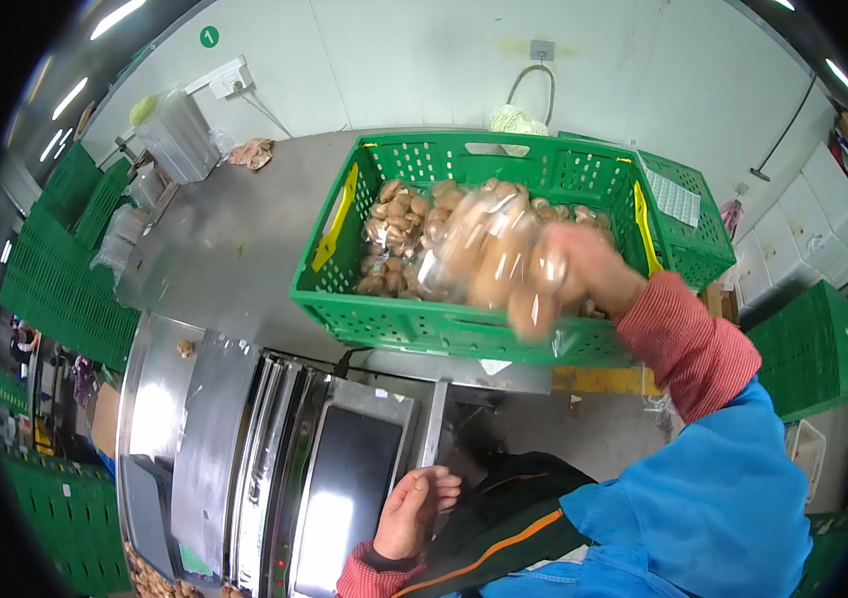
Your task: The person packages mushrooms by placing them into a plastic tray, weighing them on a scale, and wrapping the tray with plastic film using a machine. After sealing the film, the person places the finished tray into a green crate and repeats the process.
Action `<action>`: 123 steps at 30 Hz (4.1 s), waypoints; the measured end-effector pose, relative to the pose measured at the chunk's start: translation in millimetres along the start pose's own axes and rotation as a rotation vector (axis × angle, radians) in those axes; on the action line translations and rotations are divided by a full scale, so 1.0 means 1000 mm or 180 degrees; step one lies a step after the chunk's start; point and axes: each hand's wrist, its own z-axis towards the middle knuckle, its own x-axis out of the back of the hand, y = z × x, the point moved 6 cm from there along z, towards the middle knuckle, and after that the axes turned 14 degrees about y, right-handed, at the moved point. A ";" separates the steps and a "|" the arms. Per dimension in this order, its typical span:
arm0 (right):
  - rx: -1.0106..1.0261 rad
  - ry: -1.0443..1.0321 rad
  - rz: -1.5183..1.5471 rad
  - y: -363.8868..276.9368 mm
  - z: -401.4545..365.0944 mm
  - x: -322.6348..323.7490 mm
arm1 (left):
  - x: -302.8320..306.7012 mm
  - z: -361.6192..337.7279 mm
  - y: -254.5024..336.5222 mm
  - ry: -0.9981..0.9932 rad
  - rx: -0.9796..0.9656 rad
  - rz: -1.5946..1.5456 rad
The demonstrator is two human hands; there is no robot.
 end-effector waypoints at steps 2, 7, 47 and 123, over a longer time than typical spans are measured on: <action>-0.1030 0.1548 0.0539 0.042 0.036 0.060 | 0.002 0.012 -0.003 0.0072 -0.0060 0.0028; -0.0700 0.2297 -0.0822 0.191 0.101 0.144 | 0.002 0.028 -0.003 0.0351 -0.0045 -0.0048; 0.0189 -0.4703 -0.2736 -0.001 -0.506 -0.632 | 0.441 -0.360 -0.277 0.5075 -0.0746 0.0830; 0.1876 -0.3164 -0.1438 -0.056 -0.062 -0.666 | 0.400 -0.133 0.194 0.5010 -0.2317 0.3321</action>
